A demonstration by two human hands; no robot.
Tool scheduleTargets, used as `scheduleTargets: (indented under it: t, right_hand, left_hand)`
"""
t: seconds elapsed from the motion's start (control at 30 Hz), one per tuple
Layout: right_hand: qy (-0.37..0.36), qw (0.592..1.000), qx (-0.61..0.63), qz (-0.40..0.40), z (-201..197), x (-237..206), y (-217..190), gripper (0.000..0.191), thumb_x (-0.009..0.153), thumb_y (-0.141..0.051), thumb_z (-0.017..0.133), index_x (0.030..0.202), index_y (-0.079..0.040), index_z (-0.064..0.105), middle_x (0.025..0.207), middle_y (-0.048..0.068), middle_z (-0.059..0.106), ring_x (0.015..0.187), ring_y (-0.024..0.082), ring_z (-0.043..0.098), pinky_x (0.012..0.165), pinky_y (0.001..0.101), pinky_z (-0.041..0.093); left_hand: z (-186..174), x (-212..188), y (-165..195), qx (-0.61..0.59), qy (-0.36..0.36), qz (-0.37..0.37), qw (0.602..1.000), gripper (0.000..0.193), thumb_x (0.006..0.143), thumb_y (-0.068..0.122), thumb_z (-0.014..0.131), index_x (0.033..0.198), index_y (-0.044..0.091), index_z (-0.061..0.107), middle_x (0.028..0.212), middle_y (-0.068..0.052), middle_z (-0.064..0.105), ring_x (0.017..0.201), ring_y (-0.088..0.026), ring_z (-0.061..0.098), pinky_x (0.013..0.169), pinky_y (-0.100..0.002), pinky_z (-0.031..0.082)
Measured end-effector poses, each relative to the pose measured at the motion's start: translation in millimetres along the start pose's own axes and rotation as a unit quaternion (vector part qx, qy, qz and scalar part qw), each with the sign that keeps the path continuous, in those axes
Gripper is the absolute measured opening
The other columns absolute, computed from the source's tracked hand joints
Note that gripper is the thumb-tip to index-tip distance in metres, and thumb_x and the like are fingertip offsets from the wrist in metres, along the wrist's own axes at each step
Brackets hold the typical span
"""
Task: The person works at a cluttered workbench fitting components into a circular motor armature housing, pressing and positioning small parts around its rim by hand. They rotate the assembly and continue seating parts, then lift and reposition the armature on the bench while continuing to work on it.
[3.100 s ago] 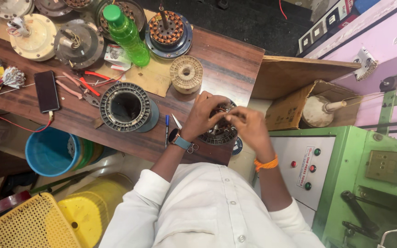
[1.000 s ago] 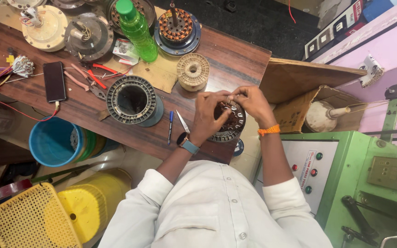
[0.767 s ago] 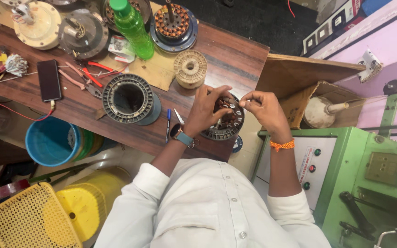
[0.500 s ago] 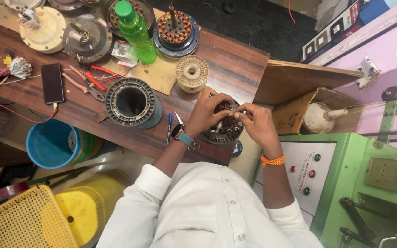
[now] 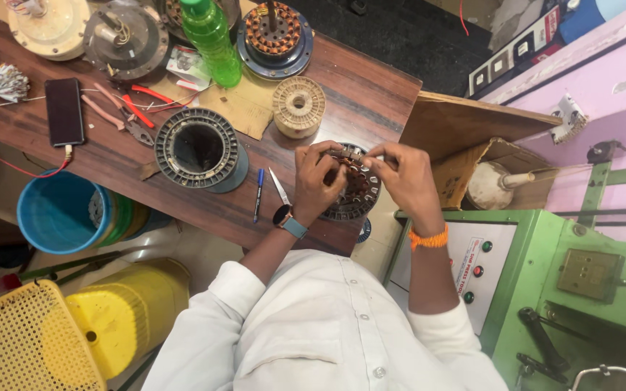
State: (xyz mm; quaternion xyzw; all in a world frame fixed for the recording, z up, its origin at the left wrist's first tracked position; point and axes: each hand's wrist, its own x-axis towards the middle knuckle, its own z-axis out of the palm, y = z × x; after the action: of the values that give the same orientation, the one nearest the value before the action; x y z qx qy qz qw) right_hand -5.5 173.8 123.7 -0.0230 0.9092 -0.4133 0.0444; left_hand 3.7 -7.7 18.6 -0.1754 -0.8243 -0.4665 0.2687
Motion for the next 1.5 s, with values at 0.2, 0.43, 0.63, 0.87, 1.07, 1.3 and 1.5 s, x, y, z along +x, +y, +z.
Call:
scheduleTargets:
  t: [0.2,0.43,0.63,0.87,1.07,1.3,1.5]
  right_hand:
    - [-0.117,0.992,0.053,-0.018,-1.9,-1.5,-2.8,0.017,0.086,-0.017,0.077,0.091,0.0,0.075,0.063,-0.003,0.061,0.059,0.004,0.048,0.053,0.0268,0.041]
    - [-0.075,0.995,0.068,0.002,-0.6,-14.6,11.7,0.019,0.089,-0.018,0.076,0.093,0.0,0.074,0.065,0.0,0.058,0.061,0.006,0.045,0.053,0.028,0.038]
    - [0.006,0.998,0.044,-0.05,22.2,25.3,19.6,0.018,0.09,-0.016,0.076,0.096,0.001,0.074,0.063,0.005,0.058,0.059,0.008,0.048,0.054,0.0289,0.04]
    - [-0.072,0.992,0.103,-0.007,35.7,55.0,48.9,0.012,0.09,-0.01,0.073,0.09,0.002,0.073,0.075,0.001,0.071,0.07,0.004,0.06,0.063,0.0237,0.05]
    - [-0.058,0.987,0.139,0.048,12.6,33.5,72.7,0.011,0.089,-0.008,0.074,0.094,0.002,0.076,0.077,0.001,0.069,0.07,0.006,0.054,0.062,0.0245,0.044]
    - [-0.039,0.999,0.036,-0.004,-3.9,1.2,45.6,0.013,0.09,-0.012,0.077,0.097,-0.001,0.075,0.068,0.01,0.059,0.062,0.01,0.046,0.055,0.0307,0.039]
    - [0.002,0.996,0.008,-0.085,7.1,-21.3,12.6,0.016,0.088,-0.013,0.075,0.096,0.0,0.072,0.078,0.012,0.07,0.063,0.018,0.064,0.06,0.0331,0.049]
  left_hand:
    - [-11.8,9.1,12.2,-0.051,-0.014,0.056,0.997,0.03,0.079,0.016,0.086,0.105,0.011,0.072,0.116,-0.003,0.064,0.106,-0.026,0.054,0.096,-0.04,0.046]
    - [3.8,-3.5,9.7,-0.031,0.017,0.039,0.999,0.017,0.081,0.009,0.083,0.09,0.011,0.069,0.106,-0.003,0.064,0.1,-0.025,0.057,0.089,-0.038,0.047]
    - [12.0,-5.2,22.0,-0.029,0.071,-0.099,0.992,0.014,0.081,0.007,0.077,0.085,0.007,0.063,0.102,-0.007,0.063,0.096,-0.029,0.06,0.089,-0.042,0.047]
    - [4.0,8.4,38.5,-0.021,0.032,-0.135,0.99,0.017,0.084,0.013,0.077,0.092,0.009,0.063,0.105,-0.007,0.063,0.1,-0.027,0.06,0.09,-0.042,0.047]
    - [-10.5,30.4,14.3,-0.034,-0.109,0.047,0.992,0.062,0.086,0.033,0.08,0.141,0.013,0.058,0.119,-0.004,0.065,0.108,-0.024,0.056,0.097,-0.042,0.039]
    - [-2.8,35.2,-2.3,-0.044,-0.176,0.041,0.983,0.05,0.085,0.036,0.081,0.13,0.021,0.065,0.118,0.006,0.071,0.102,-0.02,0.058,0.092,-0.037,0.039]
    - [2.0,29.5,-7.6,-0.021,-0.159,0.076,0.984,0.041,0.082,0.029,0.082,0.12,0.017,0.071,0.123,0.004,0.069,0.104,-0.023,0.056,0.095,-0.039,0.04]
